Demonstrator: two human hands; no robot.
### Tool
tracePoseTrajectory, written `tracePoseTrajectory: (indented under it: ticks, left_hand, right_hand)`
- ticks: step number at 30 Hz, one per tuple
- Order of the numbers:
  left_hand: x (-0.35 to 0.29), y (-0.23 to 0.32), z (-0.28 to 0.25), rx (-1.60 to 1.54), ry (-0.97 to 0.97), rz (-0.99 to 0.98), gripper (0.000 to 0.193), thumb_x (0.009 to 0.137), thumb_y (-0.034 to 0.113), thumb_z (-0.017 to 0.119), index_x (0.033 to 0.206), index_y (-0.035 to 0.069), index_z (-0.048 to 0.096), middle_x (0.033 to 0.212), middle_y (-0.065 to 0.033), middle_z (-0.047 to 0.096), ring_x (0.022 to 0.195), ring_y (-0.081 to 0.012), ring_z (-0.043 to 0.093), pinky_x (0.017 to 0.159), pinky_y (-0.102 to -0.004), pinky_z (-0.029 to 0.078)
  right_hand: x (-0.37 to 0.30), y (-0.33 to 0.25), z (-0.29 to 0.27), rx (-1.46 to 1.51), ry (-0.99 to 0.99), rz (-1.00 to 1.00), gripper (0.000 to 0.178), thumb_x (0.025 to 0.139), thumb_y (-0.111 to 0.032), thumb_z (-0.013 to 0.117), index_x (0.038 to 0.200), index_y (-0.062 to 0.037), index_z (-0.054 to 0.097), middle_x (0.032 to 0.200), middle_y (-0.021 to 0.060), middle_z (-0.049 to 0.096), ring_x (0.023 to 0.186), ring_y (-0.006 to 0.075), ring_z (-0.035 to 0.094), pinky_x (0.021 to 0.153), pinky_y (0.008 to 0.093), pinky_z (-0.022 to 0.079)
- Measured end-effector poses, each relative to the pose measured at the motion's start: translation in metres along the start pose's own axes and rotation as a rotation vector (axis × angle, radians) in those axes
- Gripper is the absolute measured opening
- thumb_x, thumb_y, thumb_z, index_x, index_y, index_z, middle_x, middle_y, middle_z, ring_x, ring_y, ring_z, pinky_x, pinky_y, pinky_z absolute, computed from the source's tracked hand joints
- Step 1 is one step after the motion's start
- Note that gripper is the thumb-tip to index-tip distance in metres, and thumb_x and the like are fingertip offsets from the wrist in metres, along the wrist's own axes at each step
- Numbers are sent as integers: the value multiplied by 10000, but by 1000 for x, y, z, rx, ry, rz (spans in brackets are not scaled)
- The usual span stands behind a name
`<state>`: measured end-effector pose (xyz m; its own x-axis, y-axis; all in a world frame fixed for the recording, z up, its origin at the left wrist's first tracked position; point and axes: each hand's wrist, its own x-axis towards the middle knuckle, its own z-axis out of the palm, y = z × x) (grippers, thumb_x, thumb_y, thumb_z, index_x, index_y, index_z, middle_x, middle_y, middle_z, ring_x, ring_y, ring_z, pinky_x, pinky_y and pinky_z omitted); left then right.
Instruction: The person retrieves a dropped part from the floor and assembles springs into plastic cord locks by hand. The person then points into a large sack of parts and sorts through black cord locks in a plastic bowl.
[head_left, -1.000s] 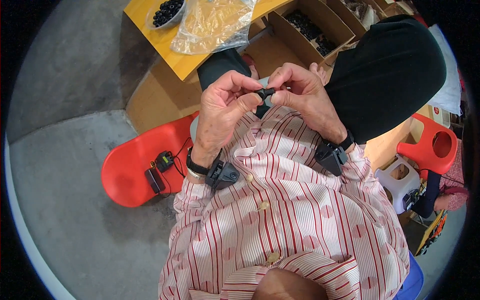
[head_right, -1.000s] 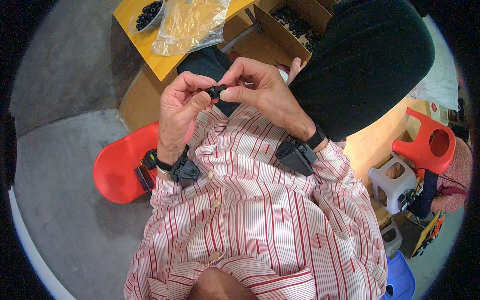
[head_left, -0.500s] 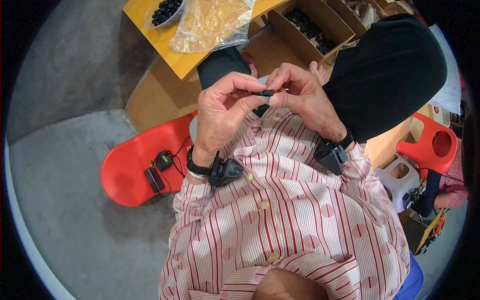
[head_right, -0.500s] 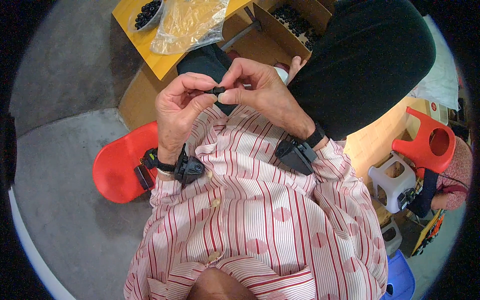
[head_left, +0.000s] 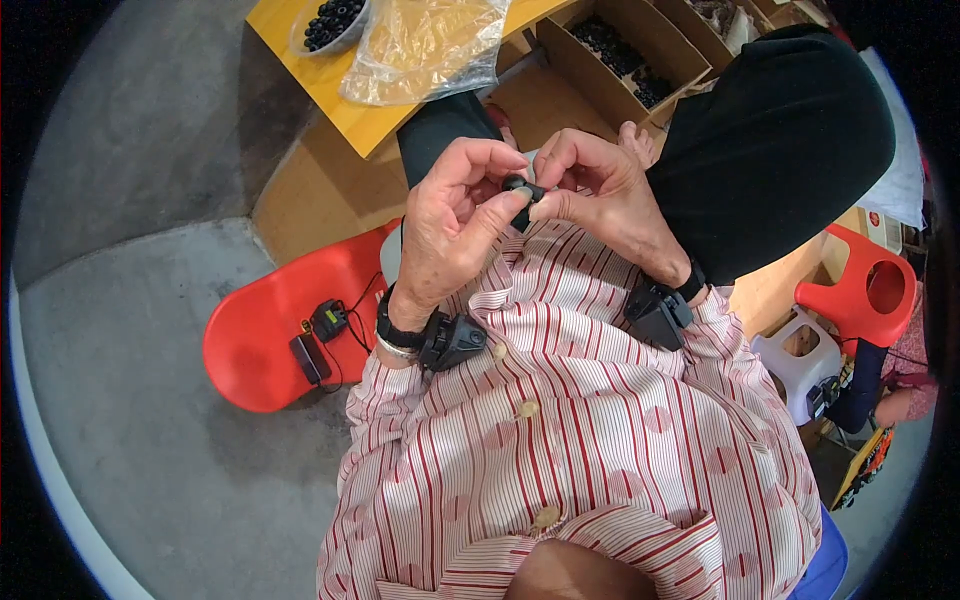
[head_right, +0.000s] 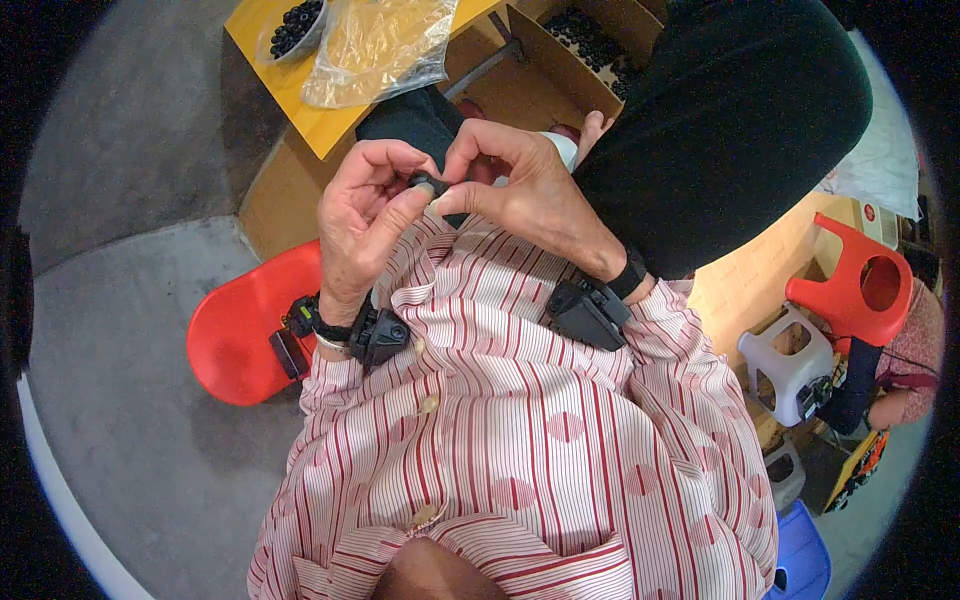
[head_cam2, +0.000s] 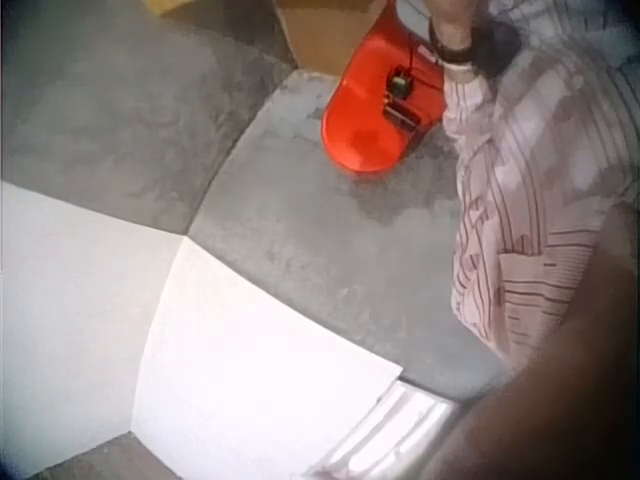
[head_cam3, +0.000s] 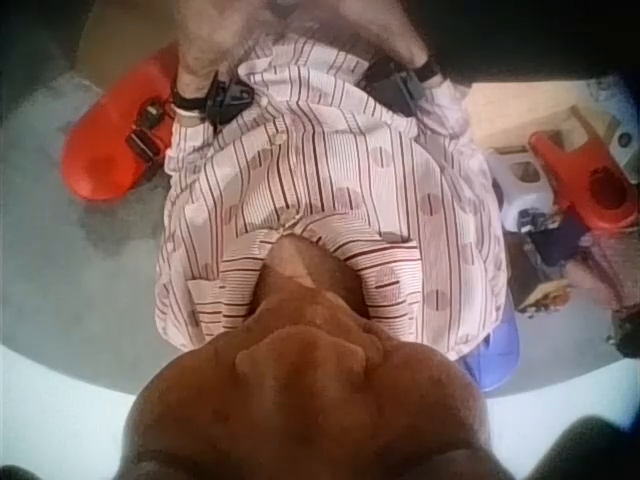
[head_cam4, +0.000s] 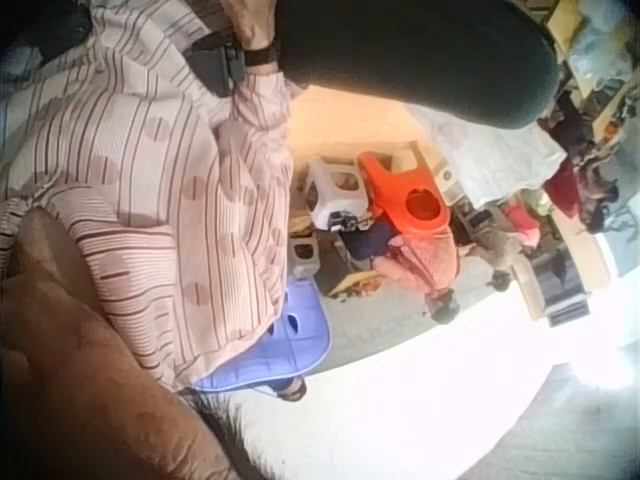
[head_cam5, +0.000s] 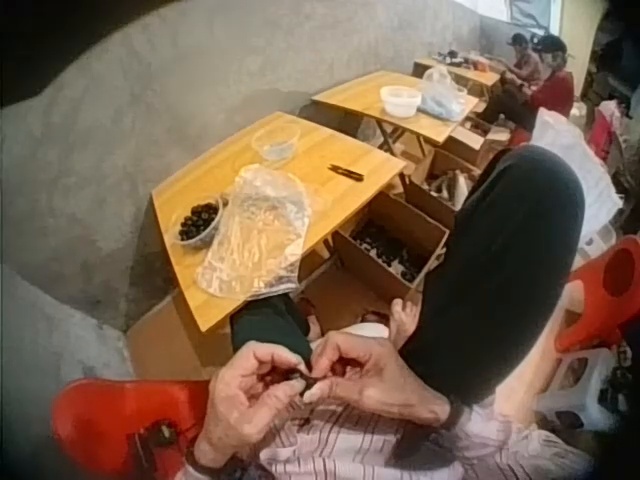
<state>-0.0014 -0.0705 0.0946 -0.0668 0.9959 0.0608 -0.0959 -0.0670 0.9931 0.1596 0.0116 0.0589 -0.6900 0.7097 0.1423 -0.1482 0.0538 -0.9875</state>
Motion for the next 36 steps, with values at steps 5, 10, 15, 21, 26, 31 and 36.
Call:
tracePoseTrajectory:
  ticks: [5,10,15,21,26,31,36]
  left_hand:
    - [0,1,-3,-33,-31,-14,279,847,-12,570,1116,-31,501,996,-61,555,920,-99,545,821,-226,450]
    - [0,2,-6,-2,-69,-51,280,844,-5,570,1114,-33,503,1011,-70,562,922,-105,550,817,-229,452]
    - [2,0,-5,-109,-61,-50,293,832,-13,572,1116,-33,501,1018,-79,571,926,-114,556,819,-231,452]
    - [2,-1,-6,-164,-15,-96,316,809,-36,581,1113,-36,495,994,-77,573,920,-114,557,822,-232,452]
    - [1,0,-8,-216,-22,-131,330,797,-42,598,1109,-32,494,982,-76,571,910,-106,554,816,-230,455]
    - [0,-3,-10,-203,-10,-116,343,796,-41,605,1119,-31,490,970,-73,575,893,-99,556,797,-221,461]
    - [0,-4,-9,-214,6,-140,328,802,-30,627,1104,-27,502,967,-69,581,883,-91,561,781,-210,468]
  right_hand:
    - [1,-13,0,-357,31,-105,276,681,-192,792,763,-60,564,721,-36,528,604,53,471,546,211,381]
    - [0,-19,1,-384,46,-108,262,675,-168,787,771,-54,572,720,-20,533,600,72,477,546,226,391]
    - [1,-23,3,-376,72,-188,229,665,-109,769,789,-38,590,741,4,548,620,95,506,549,241,407]
    - [5,-19,0,-525,67,-416,235,630,-57,762,779,-29,583,760,54,571,676,193,561,589,294,428]
    - [5,-22,0,-537,33,-425,238,622,-58,762,772,-29,580,739,64,575,704,229,576,615,325,437]
    - [4,-25,2,-541,15,-384,238,619,-70,765,768,-32,584,726,66,575,710,231,578,613,330,439]
    - [5,-19,1,-573,36,-410,239,624,-76,772,774,-33,591,727,50,578,688,191,570,597,303,439]
